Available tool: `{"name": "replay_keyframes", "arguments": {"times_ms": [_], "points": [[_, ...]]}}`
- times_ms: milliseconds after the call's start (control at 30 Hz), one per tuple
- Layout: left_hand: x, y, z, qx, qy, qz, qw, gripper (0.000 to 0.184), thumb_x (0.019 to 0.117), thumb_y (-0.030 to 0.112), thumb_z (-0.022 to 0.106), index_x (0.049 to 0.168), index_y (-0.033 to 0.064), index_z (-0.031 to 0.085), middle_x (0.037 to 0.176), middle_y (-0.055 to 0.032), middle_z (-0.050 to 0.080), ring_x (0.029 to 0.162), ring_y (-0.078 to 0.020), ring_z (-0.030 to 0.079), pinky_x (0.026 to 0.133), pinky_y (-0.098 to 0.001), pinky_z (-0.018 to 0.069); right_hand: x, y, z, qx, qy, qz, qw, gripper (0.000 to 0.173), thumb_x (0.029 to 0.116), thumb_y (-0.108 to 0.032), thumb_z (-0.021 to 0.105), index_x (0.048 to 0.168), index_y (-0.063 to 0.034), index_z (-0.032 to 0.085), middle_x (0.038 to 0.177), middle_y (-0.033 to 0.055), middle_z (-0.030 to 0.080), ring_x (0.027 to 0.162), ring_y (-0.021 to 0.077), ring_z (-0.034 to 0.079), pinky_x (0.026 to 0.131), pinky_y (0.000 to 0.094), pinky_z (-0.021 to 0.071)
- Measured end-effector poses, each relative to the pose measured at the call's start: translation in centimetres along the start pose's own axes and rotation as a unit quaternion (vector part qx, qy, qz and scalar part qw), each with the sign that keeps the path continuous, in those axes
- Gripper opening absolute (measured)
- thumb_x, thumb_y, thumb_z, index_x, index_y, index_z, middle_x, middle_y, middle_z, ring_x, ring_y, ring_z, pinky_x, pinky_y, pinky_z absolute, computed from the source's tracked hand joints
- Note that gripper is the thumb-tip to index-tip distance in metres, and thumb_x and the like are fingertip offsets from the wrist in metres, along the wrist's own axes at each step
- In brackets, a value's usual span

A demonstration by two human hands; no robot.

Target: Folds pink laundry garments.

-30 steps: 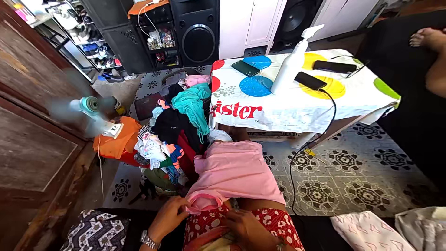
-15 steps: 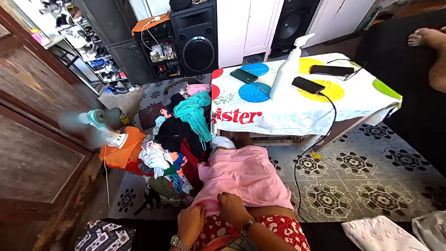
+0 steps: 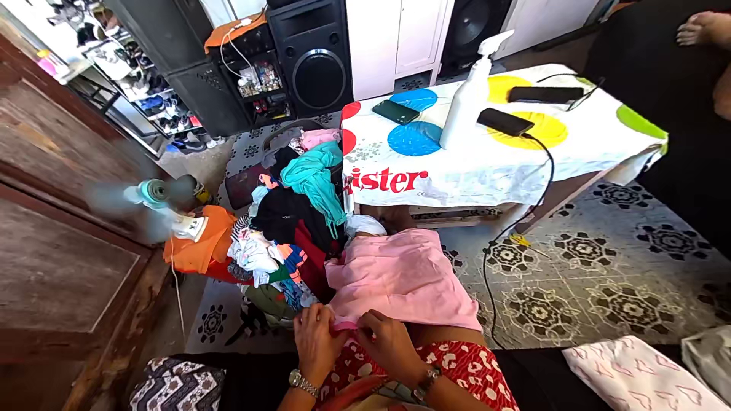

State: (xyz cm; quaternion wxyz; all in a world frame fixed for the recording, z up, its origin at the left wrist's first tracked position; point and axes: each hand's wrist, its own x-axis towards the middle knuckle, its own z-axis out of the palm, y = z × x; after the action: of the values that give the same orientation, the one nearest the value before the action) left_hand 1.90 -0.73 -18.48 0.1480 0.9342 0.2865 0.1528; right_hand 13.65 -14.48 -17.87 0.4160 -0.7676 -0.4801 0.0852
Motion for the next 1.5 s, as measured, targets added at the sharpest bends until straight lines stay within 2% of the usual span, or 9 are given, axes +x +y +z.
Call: {"name": "replay_keyframes", "arguments": {"times_ms": [133,333,467,600,767,867,1067,1300,1500], "points": [[1.4,1.8,0.9,0.015,0.082,0.049,0.995,0.015,0.0695,0.007,0.078,0.082,0.0064,0.070,0.099,-0.0140,0.070,0.098,-0.0372,0.067,0.085,-0.0579,0.0488,0.4,-0.4,0.0,-0.018,0.010,-0.026,0.999,0.012,0.0855,-0.012,0.068,0.084,-0.0002,0.072,0.076,0.0135,0.069,0.063,0.0279,0.070,0.055,0.0455,0.0565],[1.3,0.4,-5.7,0.037,-0.082,-0.004,0.996,0.025,0.0763,-0.007,0.073,0.098,0.0050,0.074,0.116,-0.0174,0.069,0.115,-0.0429,0.061,0.097,-0.0637,0.0439,0.6,0.6,-1.7,-0.026,0.022,0.022,0.999,0.011,0.0862,-0.010,0.066,0.085,0.0001,0.071,0.078,0.0140,0.069,0.065,0.0286,0.069,0.056,0.0460,0.0563],[-0.6,-1.4,-7.5,-0.014,-0.222,0.022,0.975,0.026,0.0822,-0.007,0.068,0.103,0.0068,0.074,0.113,-0.0156,0.071,0.108,-0.0369,0.067,0.090,-0.0584,0.0537,-0.7,0.4,-2.1,-0.020,-0.202,0.058,0.977,0.021,0.0956,-0.015,0.060,0.098,0.0026,0.071,0.092,0.0209,0.070,0.084,0.0381,0.071,0.073,0.0563,0.0555],[-1.1,-2.8,-6.8,0.041,-0.482,0.000,0.875,0.031,0.0985,0.021,0.065,0.129,0.0141,0.070,0.126,-0.0156,0.069,0.124,-0.0368,0.060,0.105,-0.0615,0.0428,-2.2,1.4,-2.1,-0.033,-0.367,0.082,0.926,0.029,0.1022,-0.024,0.056,0.109,0.0020,0.069,0.109,0.0237,0.069,0.105,0.0424,0.067,0.087,0.0622,0.0512],[-1.9,0.0,-4.6,-0.074,-0.300,0.007,0.951,0.037,0.0903,0.032,0.074,0.119,0.0074,0.072,0.120,-0.0164,0.069,0.115,-0.0350,0.064,0.099,-0.0548,0.0510,-3.0,4.0,-4.8,-0.139,-0.170,0.127,0.967,0.021,0.0946,-0.012,0.063,0.110,0.0009,0.071,0.110,0.0243,0.068,0.103,0.0432,0.068,0.081,0.0599,0.0556],[-2.1,2.3,-1.3,-0.071,-0.292,0.032,0.953,0.048,0.0884,0.035,0.075,0.132,0.0148,0.068,0.131,-0.0163,0.063,0.124,-0.0354,0.059,0.101,-0.0537,0.0495,-1.4,7.1,-7.3,-0.222,-0.182,0.221,0.932,0.043,0.0888,-0.006,0.067,0.131,0.0022,0.061,0.136,0.0299,0.056,0.129,0.0479,0.053,0.096,0.0638,0.0476],[1.9,2.3,0.3,0.017,-0.311,0.011,0.950,0.046,0.0910,0.010,0.066,0.134,0.0240,0.067,0.134,-0.0123,0.063,0.127,-0.0342,0.056,0.096,-0.0526,0.0520,2.4,11.6,-15.5,-0.199,-0.030,0.351,0.915,0.030,0.0943,-0.009,0.062,0.123,-0.0017,0.067,0.131,0.0254,0.062,0.119,0.0472,0.061,0.091,0.0674,0.0493],[9.0,-0.9,-3.3,0.067,-0.237,-0.029,0.969,0.026,0.0966,0.011,0.061,0.120,0.0027,0.070,0.125,-0.0224,0.066,0.116,-0.0420,0.064,0.094,-0.0636,0.0516,5.2,11.9,-22.7,-0.195,0.102,0.259,0.941,0.022,0.0987,-0.004,0.059,0.114,-0.0019,0.075,0.119,0.0259,0.069,0.108,0.0502,0.065,0.088,0.0722,0.0478],[10.0,-2.5,-13.9,-0.107,-0.017,0.176,0.978,0.018,0.0850,0.002,0.062,0.098,0.0011,0.075,0.096,-0.0134,0.072,0.089,-0.0254,0.071,0.081,-0.0460,0.0590,1.9,7.4,-29.8,-0.103,0.075,0.021,0.992,0.008,0.0841,0.010,0.072,0.091,0.0060,0.073,0.089,0.0190,0.070,0.082,0.0319,0.068,0.077,0.0539,0.0552]]}}
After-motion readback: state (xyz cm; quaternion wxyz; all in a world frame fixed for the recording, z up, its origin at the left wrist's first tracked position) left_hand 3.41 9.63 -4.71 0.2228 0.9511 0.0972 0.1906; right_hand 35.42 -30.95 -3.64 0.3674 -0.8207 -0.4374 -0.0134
